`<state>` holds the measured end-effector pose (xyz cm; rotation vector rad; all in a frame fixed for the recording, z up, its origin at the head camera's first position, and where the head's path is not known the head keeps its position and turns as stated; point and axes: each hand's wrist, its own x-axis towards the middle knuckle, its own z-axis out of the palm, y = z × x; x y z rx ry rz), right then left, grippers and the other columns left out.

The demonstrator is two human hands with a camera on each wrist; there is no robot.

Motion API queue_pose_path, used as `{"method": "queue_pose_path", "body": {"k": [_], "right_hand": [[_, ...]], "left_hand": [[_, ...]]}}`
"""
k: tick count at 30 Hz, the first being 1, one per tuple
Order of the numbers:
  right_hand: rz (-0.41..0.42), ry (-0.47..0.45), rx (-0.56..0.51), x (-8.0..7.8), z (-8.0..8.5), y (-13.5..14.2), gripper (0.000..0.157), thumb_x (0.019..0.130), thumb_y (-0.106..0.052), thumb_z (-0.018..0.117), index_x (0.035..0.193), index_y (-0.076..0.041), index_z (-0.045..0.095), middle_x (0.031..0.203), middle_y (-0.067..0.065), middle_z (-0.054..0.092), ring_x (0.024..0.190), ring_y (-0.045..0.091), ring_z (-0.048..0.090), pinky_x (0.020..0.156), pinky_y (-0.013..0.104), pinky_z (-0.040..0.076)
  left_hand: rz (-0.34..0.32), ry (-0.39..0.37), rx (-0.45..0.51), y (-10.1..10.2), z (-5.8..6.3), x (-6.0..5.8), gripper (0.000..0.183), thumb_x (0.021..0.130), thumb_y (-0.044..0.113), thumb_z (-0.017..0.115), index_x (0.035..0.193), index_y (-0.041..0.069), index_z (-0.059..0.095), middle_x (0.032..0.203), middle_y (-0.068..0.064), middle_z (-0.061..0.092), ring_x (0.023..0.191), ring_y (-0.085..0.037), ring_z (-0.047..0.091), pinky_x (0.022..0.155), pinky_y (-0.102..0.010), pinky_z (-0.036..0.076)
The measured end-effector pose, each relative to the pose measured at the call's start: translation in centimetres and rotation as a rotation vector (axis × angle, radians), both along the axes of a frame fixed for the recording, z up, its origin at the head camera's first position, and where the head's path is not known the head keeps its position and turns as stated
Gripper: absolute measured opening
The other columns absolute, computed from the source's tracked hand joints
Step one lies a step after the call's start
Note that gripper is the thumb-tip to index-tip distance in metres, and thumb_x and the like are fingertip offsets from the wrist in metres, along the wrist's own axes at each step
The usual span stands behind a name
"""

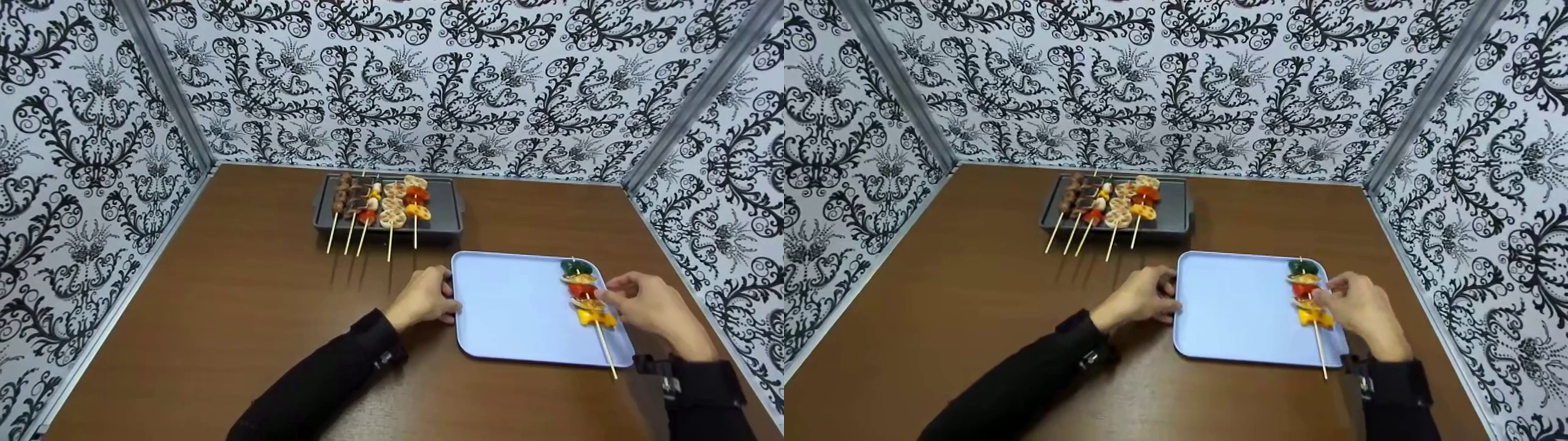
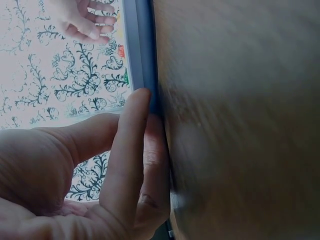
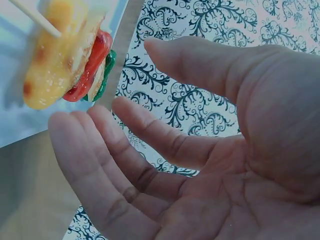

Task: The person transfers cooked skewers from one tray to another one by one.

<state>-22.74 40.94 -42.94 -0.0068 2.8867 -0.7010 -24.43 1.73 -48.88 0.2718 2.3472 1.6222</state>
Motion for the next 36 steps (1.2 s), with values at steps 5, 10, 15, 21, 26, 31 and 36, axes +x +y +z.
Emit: {"method": "queue_pose_path", "body": {"k": [5, 10, 15, 21, 26, 31, 36], "right_hand": [[-0.008, -0.016, -0.014, -1.6, -0.6, 0.9, 0.072, 0.096, -0.058, 0.056, 0.132, 0.004, 0.053, 0.127, 0.036, 0.059, 0.073, 0.017, 0.071, 0.065, 0.030, 0.057], [-0.025, -0.083, -0.057, -2.5, -1.5, 1.8, 0.067, 0.100, -0.050, 0.053, 0.137, 0.006, 0.048, 0.131, 0.037, 0.055, 0.073, 0.019, 0.072, 0.063, 0.032, 0.060], [-0.025, -0.153, -0.146, -2.8, -2.2, 2.4, 0.049, 0.103, -0.027, 0.054, 0.138, 0.006, 0.047, 0.122, 0.032, 0.062, 0.079, 0.020, 0.070, 0.064, 0.035, 0.063], [0.003, -0.227, -0.264, -2.8, -2.7, 3.2, 0.046, 0.101, -0.009, 0.053, 0.143, 0.007, 0.042, 0.112, 0.028, 0.067, 0.082, 0.022, 0.072, 0.068, 0.041, 0.065], [0.033, -0.258, -0.284, -3.0, -3.0, 3.6, 0.051, 0.100, -0.010, 0.057, 0.145, 0.006, 0.040, 0.115, 0.030, 0.065, 0.083, 0.024, 0.072, 0.069, 0.043, 0.064], [0.039, -0.259, -0.279, -3.3, -3.1, 3.8, 0.057, 0.097, -0.011, 0.062, 0.147, 0.004, 0.039, 0.123, 0.035, 0.060, 0.083, 0.025, 0.070, 0.069, 0.043, 0.064], [0.031, -0.264, -0.310, -3.5, -3.3, 4.0, 0.061, 0.095, -0.011, 0.064, 0.148, 0.003, 0.036, 0.129, 0.038, 0.054, 0.084, 0.026, 0.070, 0.070, 0.044, 0.064]], "left_hand": [[0.007, -0.003, -0.008, 0.2, 0.0, 0.1, 0.065, 0.075, -0.006, 0.080, 0.133, -0.007, 0.052, 0.103, -0.022, 0.064, 0.061, -0.024, 0.072, 0.053, -0.032, 0.062], [0.007, -0.010, -0.006, 0.3, -0.1, 0.1, 0.065, 0.075, -0.006, 0.080, 0.133, -0.007, 0.052, 0.103, -0.022, 0.064, 0.060, -0.022, 0.072, 0.053, -0.031, 0.062], [0.012, -0.003, -0.001, 0.3, -0.2, 0.2, 0.064, 0.075, -0.006, 0.080, 0.133, -0.007, 0.052, 0.102, -0.022, 0.064, 0.060, -0.022, 0.072, 0.054, -0.031, 0.062], [0.011, 0.011, -0.021, 0.2, -0.3, 0.3, 0.062, 0.074, -0.005, 0.081, 0.130, -0.007, 0.053, 0.100, -0.020, 0.068, 0.058, -0.020, 0.072, 0.051, -0.028, 0.061], [0.011, 0.011, -0.022, 0.0, -0.2, 0.3, 0.062, 0.074, -0.005, 0.082, 0.129, -0.006, 0.054, 0.099, -0.020, 0.068, 0.058, -0.020, 0.072, 0.052, -0.028, 0.061], [0.008, 0.019, -0.042, -0.1, -0.1, 0.1, 0.063, 0.074, -0.004, 0.083, 0.130, -0.005, 0.055, 0.098, -0.018, 0.068, 0.059, -0.019, 0.072, 0.052, -0.028, 0.061], [-0.009, 0.025, -0.051, -0.2, 0.0, 0.0, 0.064, 0.076, -0.001, 0.083, 0.133, -0.004, 0.054, 0.096, -0.016, 0.068, 0.062, -0.019, 0.072, 0.054, -0.028, 0.062]]}}
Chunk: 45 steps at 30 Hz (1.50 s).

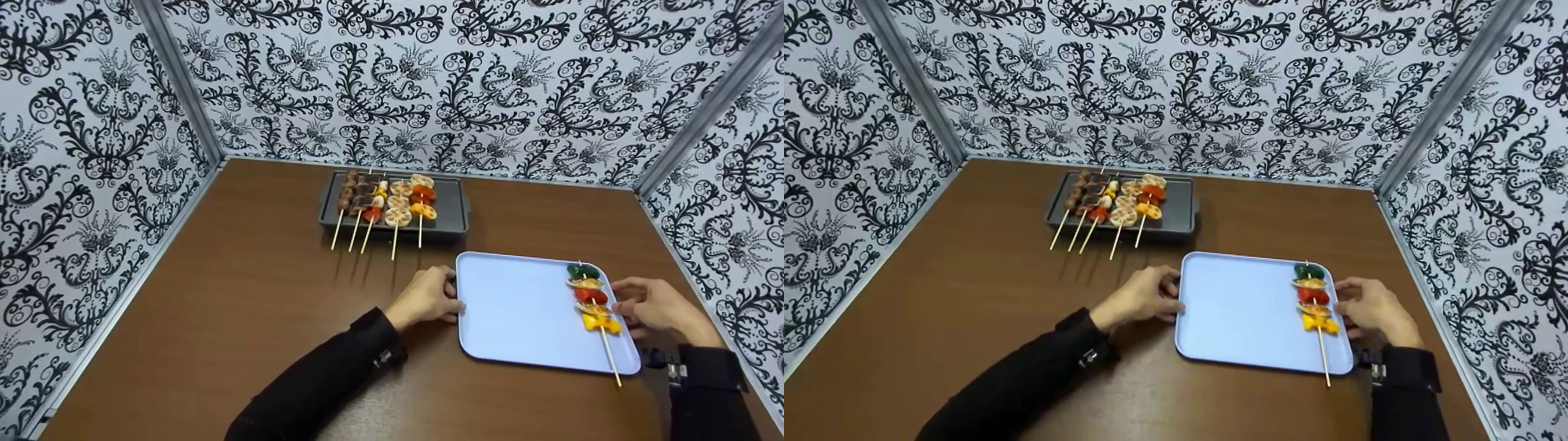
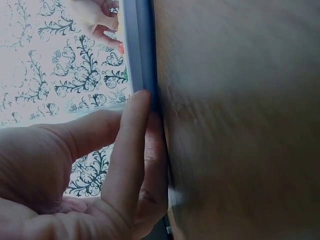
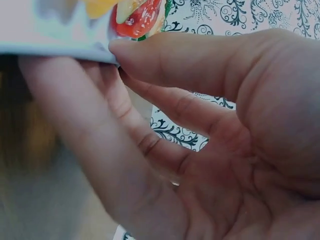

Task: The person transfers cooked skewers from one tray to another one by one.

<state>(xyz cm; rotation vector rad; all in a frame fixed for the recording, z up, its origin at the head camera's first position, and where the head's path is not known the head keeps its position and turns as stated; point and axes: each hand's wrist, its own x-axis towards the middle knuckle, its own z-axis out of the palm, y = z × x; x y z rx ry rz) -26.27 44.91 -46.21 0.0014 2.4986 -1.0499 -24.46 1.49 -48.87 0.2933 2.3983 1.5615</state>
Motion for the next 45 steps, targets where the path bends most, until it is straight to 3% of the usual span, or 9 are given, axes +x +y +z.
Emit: {"method": "queue_pose_path", "body": {"k": [4, 11, 16, 21, 26, 31, 35, 41, 45], "right_hand": [[-0.005, -0.015, -0.045, 0.1, -0.3, 0.4, 0.061, 0.096, -0.010, 0.063, 0.149, 0.001, 0.034, 0.135, 0.040, 0.050, 0.088, 0.027, 0.072, 0.073, 0.044, 0.064], [0.004, -0.019, -0.071, -0.1, -0.3, 0.9, 0.062, 0.096, -0.009, 0.062, 0.150, 0.000, 0.033, 0.130, 0.039, 0.053, 0.088, 0.027, 0.072, 0.073, 0.045, 0.064], [0.034, 0.000, -0.066, -0.3, -0.2, 0.9, 0.061, 0.097, -0.011, 0.063, 0.149, 0.002, 0.033, 0.117, 0.030, 0.063, 0.085, 0.027, 0.072, 0.070, 0.044, 0.064], [0.025, -0.011, -0.098, -0.3, -0.1, 1.0, 0.061, 0.096, -0.009, 0.062, 0.150, -0.001, 0.033, 0.137, 0.039, 0.049, 0.089, 0.028, 0.072, 0.072, 0.045, 0.064], [0.041, -0.012, -0.101, -0.3, -0.1, 0.9, 0.062, 0.097, -0.010, 0.062, 0.150, 0.001, 0.032, 0.137, 0.041, 0.047, 0.092, 0.028, 0.072, 0.074, 0.044, 0.064], [0.049, -0.019, -0.114, -0.3, -0.1, 0.8, 0.061, 0.097, -0.007, 0.059, 0.150, 0.002, 0.031, 0.135, 0.040, 0.050, 0.095, 0.028, 0.072, 0.075, 0.044, 0.064], [0.052, -0.025, -0.122, -0.4, -0.3, 0.9, 0.060, 0.097, -0.005, 0.057, 0.150, 0.003, 0.030, 0.134, 0.040, 0.051, 0.096, 0.029, 0.072, 0.076, 0.044, 0.064], [0.040, -0.029, -0.118, -0.4, -0.5, 1.0, 0.060, 0.098, -0.006, 0.057, 0.151, 0.002, 0.030, 0.121, 0.032, 0.061, 0.091, 0.028, 0.072, 0.075, 0.044, 0.064], [0.021, -0.029, -0.118, -0.2, -0.7, 1.0, 0.061, 0.098, -0.010, 0.061, 0.150, 0.000, 0.032, 0.119, 0.031, 0.061, 0.085, 0.028, 0.072, 0.073, 0.045, 0.064]], "left_hand": [[-0.027, 0.009, 0.005, -0.5, 0.5, 0.3, 0.062, 0.081, 0.005, 0.081, 0.136, -0.003, 0.053, 0.093, -0.013, 0.066, 0.064, -0.023, 0.073, 0.055, -0.031, 0.063], [-0.061, 0.189, -0.155, -1.8, 2.9, 1.0, 0.051, 0.087, 0.026, 0.079, 0.130, 0.004, 0.061, 0.093, -0.006, 0.071, 0.063, -0.010, 0.070, 0.057, -0.020, 0.058], [-0.078, 0.221, -0.111, -2.8, 5.2, 1.1, 0.048, 0.088, 0.030, 0.078, 0.129, 0.011, 0.063, 0.095, -0.001, 0.072, 0.070, -0.010, 0.071, 0.060, -0.021, 0.059], [-0.120, 0.351, -0.111, -3.8, 6.9, 1.0, 0.049, 0.088, 0.033, 0.077, 0.130, 0.013, 0.062, 0.100, 0.002, 0.072, 0.085, -0.007, 0.068, 0.074, -0.019, 0.058], [-0.141, 0.450, -0.041, -4.8, 7.9, 0.6, 0.052, 0.087, 0.033, 0.078, 0.132, 0.013, 0.061, 0.106, -0.004, 0.072, 0.094, -0.013, 0.069, 0.087, -0.029, 0.060], [-0.064, 0.577, -0.093, -5.5, 8.3, -0.4, 0.053, 0.085, 0.033, 0.080, 0.131, 0.012, 0.063, 0.113, -0.004, 0.070, 0.103, -0.021, 0.067, 0.093, -0.031, 0.057], [0.038, 0.600, -0.175, -5.9, 8.3, -1.5, 0.055, 0.083, 0.036, 0.081, 0.131, 0.016, 0.064, 0.122, -0.001, 0.067, 0.113, -0.020, 0.061, 0.102, -0.033, 0.050], [0.212, 0.512, -0.219, -6.4, 8.5, -3.1, 0.054, 0.081, 0.034, 0.083, 0.129, 0.014, 0.065, 0.126, -0.006, 0.064, 0.112, -0.025, 0.065, 0.097, -0.034, 0.054], [0.249, 0.401, -0.233, -6.6, 8.6, -3.9, 0.053, 0.081, 0.030, 0.083, 0.127, 0.010, 0.065, 0.120, -0.010, 0.068, 0.103, -0.026, 0.069, 0.089, -0.034, 0.058]]}}
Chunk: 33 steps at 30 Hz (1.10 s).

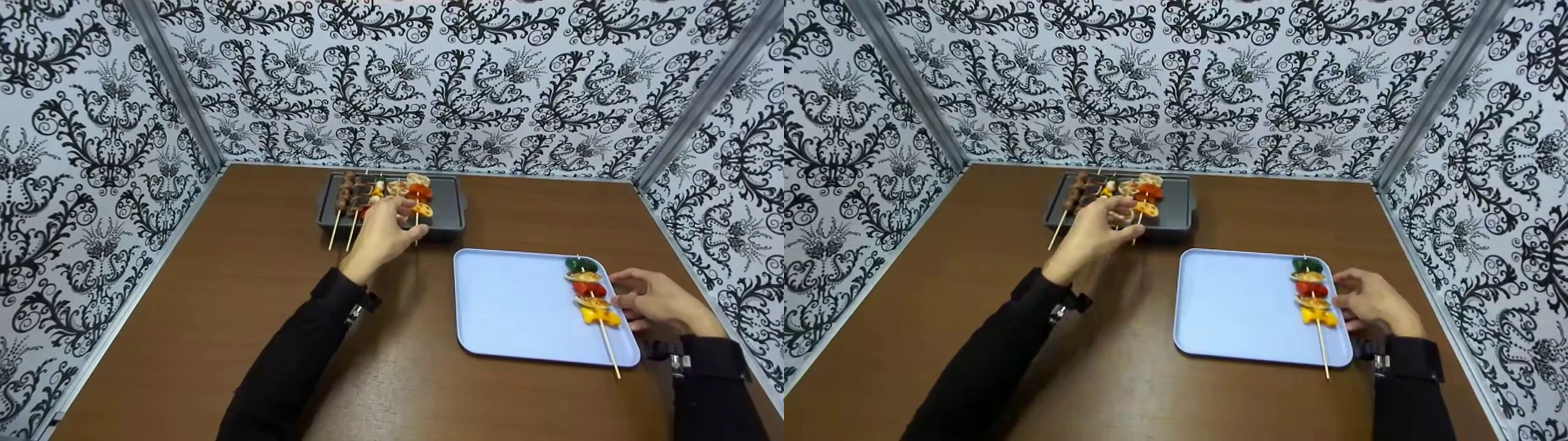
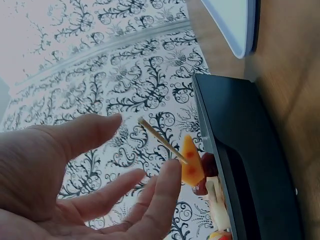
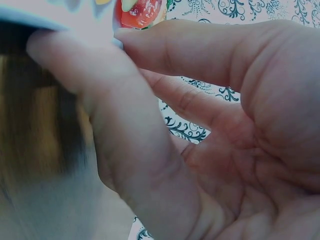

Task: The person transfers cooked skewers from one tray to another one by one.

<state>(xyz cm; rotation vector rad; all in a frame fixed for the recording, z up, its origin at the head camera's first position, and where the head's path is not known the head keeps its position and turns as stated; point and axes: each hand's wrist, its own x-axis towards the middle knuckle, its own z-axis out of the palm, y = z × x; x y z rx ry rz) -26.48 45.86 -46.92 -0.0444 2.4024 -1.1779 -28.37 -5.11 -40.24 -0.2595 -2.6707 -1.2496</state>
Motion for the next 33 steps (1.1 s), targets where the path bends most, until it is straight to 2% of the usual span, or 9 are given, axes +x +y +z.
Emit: {"method": "queue_pose_path", "body": {"k": [5, 9, 12, 15, 20, 29, 33], "right_hand": [[-0.002, 0.009, -0.003, 0.1, 0.1, 0.0, 0.060, 0.097, -0.009, 0.061, 0.149, 0.000, 0.032, 0.133, 0.039, 0.050, 0.087, 0.027, 0.072, 0.073, 0.045, 0.064], [-0.006, 0.005, 0.002, 0.0, 0.1, 0.0, 0.062, 0.097, -0.011, 0.062, 0.150, -0.001, 0.032, 0.127, 0.037, 0.053, 0.086, 0.028, 0.073, 0.073, 0.046, 0.064], [-0.007, 0.002, 0.009, 0.0, 0.1, 0.0, 0.062, 0.097, -0.012, 0.063, 0.150, -0.001, 0.032, 0.118, 0.032, 0.059, 0.084, 0.029, 0.072, 0.073, 0.046, 0.064], [-0.015, -0.004, 0.014, 0.0, 0.2, -0.1, 0.063, 0.097, -0.012, 0.064, 0.150, -0.002, 0.032, 0.112, 0.026, 0.063, 0.083, 0.028, 0.072, 0.072, 0.046, 0.064], [-0.019, -0.005, 0.004, 0.1, 0.1, 0.0, 0.063, 0.097, -0.012, 0.064, 0.150, -0.001, 0.032, 0.105, 0.023, 0.064, 0.083, 0.028, 0.072, 0.071, 0.046, 0.064], [-0.016, -0.010, -0.001, 0.1, -0.1, -0.1, 0.062, 0.098, -0.014, 0.063, 0.150, -0.001, 0.032, 0.109, 0.023, 0.064, 0.085, 0.027, 0.072, 0.071, 0.045, 0.064], [-0.012, -0.012, -0.001, 0.0, 0.0, -0.1, 0.062, 0.098, -0.013, 0.062, 0.150, -0.001, 0.031, 0.112, 0.026, 0.063, 0.085, 0.028, 0.072, 0.072, 0.046, 0.064]], "left_hand": [[0.038, -0.104, -0.014, -0.2, 0.2, -0.7, 0.049, 0.081, 0.033, 0.083, 0.121, 0.010, 0.067, 0.105, -0.007, 0.073, 0.091, -0.018, 0.068, 0.078, -0.032, 0.058], [0.019, -0.187, 0.067, -0.2, 0.1, -1.0, 0.048, 0.083, 0.026, 0.082, 0.122, 0.005, 0.064, 0.095, -0.005, 0.072, 0.074, -0.012, 0.073, 0.060, -0.028, 0.059], [0.002, -0.266, 0.161, -0.1, -0.1, -1.1, 0.051, 0.084, 0.019, 0.081, 0.126, 0.002, 0.060, 0.095, -0.006, 0.073, 0.066, -0.014, 0.075, 0.052, -0.029, 0.059], [0.000, -0.311, 0.218, 0.0, -0.3, -1.4, 0.052, 0.083, 0.014, 0.082, 0.127, 0.000, 0.059, 0.095, -0.007, 0.073, 0.065, -0.014, 0.075, 0.057, -0.031, 0.062], [-0.017, -0.339, 0.301, 0.1, -0.5, -1.9, 0.044, 0.083, 0.005, 0.079, 0.122, -0.005, 0.061, 0.098, -0.012, 0.072, 0.068, -0.016, 0.075, 0.071, -0.036, 0.065], [-0.074, -0.420, 0.443, 0.3, -0.9, -2.3, 0.043, 0.085, -0.004, 0.073, 0.125, -0.012, 0.059, 0.096, -0.017, 0.071, 0.065, -0.016, 0.072, 0.071, -0.033, 0.065], [-0.083, -0.450, 0.463, 0.2, -0.8, -2.4, 0.045, 0.086, -0.004, 0.072, 0.127, -0.013, 0.057, 0.100, -0.018, 0.071, 0.066, -0.016, 0.072, 0.072, -0.032, 0.064]]}}
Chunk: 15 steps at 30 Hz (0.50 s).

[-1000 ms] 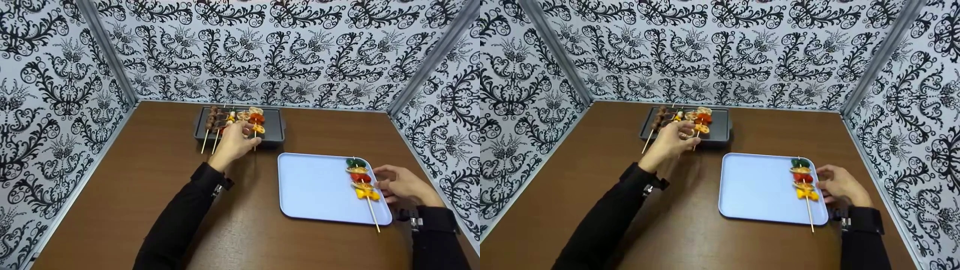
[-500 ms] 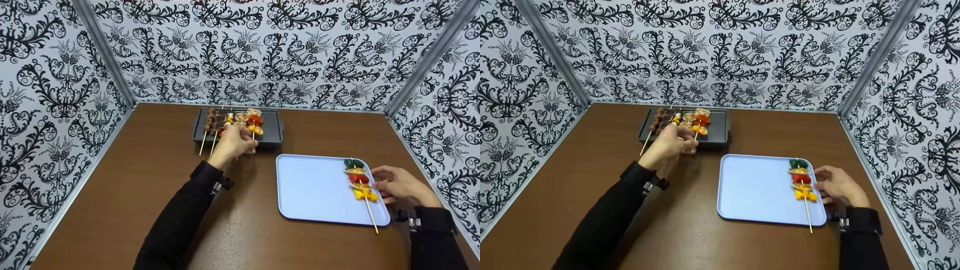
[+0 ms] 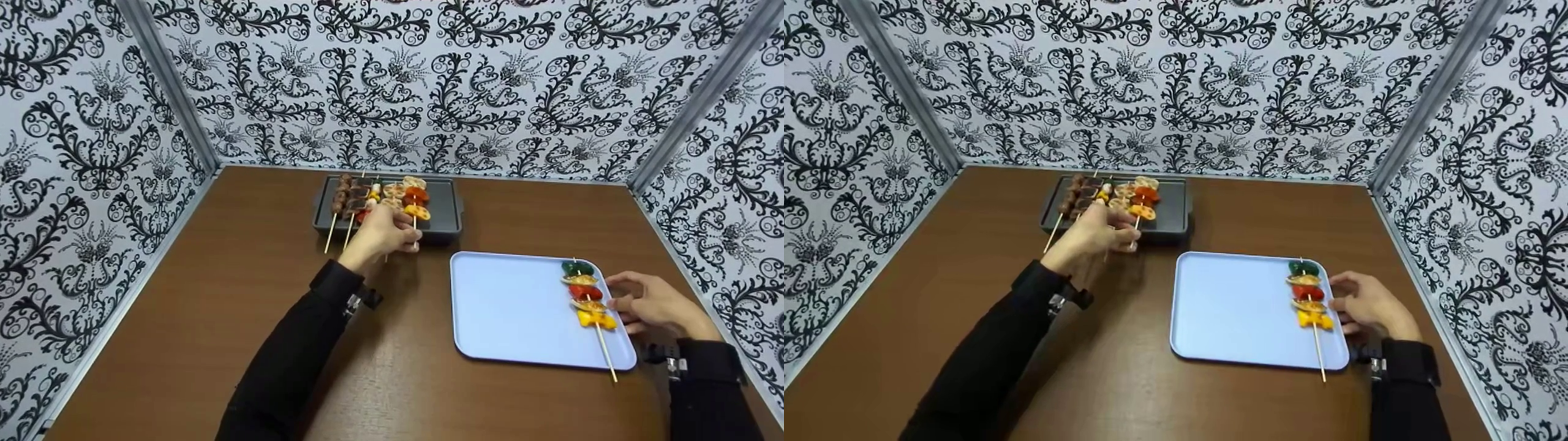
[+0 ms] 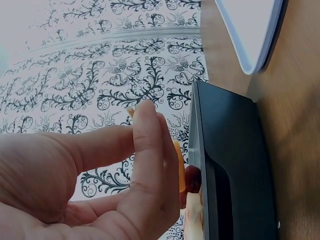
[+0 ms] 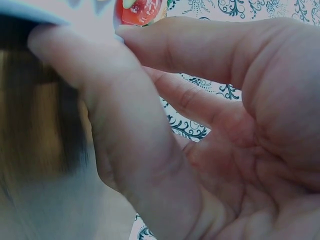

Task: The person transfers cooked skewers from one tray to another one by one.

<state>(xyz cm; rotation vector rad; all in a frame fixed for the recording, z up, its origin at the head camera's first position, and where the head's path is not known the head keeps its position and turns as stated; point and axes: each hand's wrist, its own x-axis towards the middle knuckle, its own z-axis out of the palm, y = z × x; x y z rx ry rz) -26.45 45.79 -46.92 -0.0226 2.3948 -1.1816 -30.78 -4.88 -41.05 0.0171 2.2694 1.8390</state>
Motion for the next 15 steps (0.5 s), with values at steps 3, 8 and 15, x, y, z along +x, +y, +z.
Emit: {"method": "queue_pose_path", "body": {"k": [3, 8, 15], "right_hand": [[-0.001, -0.002, 0.003, -0.01, 0.04, -0.02, 0.062, 0.098, -0.014, 0.063, 0.150, -0.001, 0.032, 0.112, 0.026, 0.064, 0.084, 0.028, 0.072, 0.072, 0.046, 0.064], [-0.004, -0.002, 0.011, 0.07, 0.16, -0.05, 0.062, 0.097, -0.014, 0.064, 0.150, -0.002, 0.033, 0.116, 0.028, 0.063, 0.084, 0.028, 0.073, 0.072, 0.046, 0.064], [-0.002, -0.001, 0.010, 0.09, 0.28, -0.07, 0.061, 0.097, -0.014, 0.063, 0.150, -0.002, 0.033, 0.119, 0.031, 0.061, 0.084, 0.029, 0.073, 0.073, 0.046, 0.064]], "left_hand": [[-0.008, -0.009, -0.009, 0.03, 0.22, 0.02, 0.045, 0.086, -0.004, 0.073, 0.127, -0.013, 0.057, 0.102, -0.020, 0.071, 0.068, -0.016, 0.073, 0.071, -0.030, 0.064], [-0.031, -0.032, 0.008, 0.13, 0.43, 0.08, 0.045, 0.086, -0.003, 0.073, 0.127, -0.014, 0.057, 0.102, -0.023, 0.071, 0.068, -0.017, 0.073, 0.072, -0.030, 0.064], [-0.035, -0.044, 0.042, -0.10, 0.51, 0.47, 0.045, 0.086, -0.004, 0.073, 0.127, -0.012, 0.057, 0.102, -0.021, 0.070, 0.071, -0.018, 0.073, 0.075, -0.032, 0.064]]}}
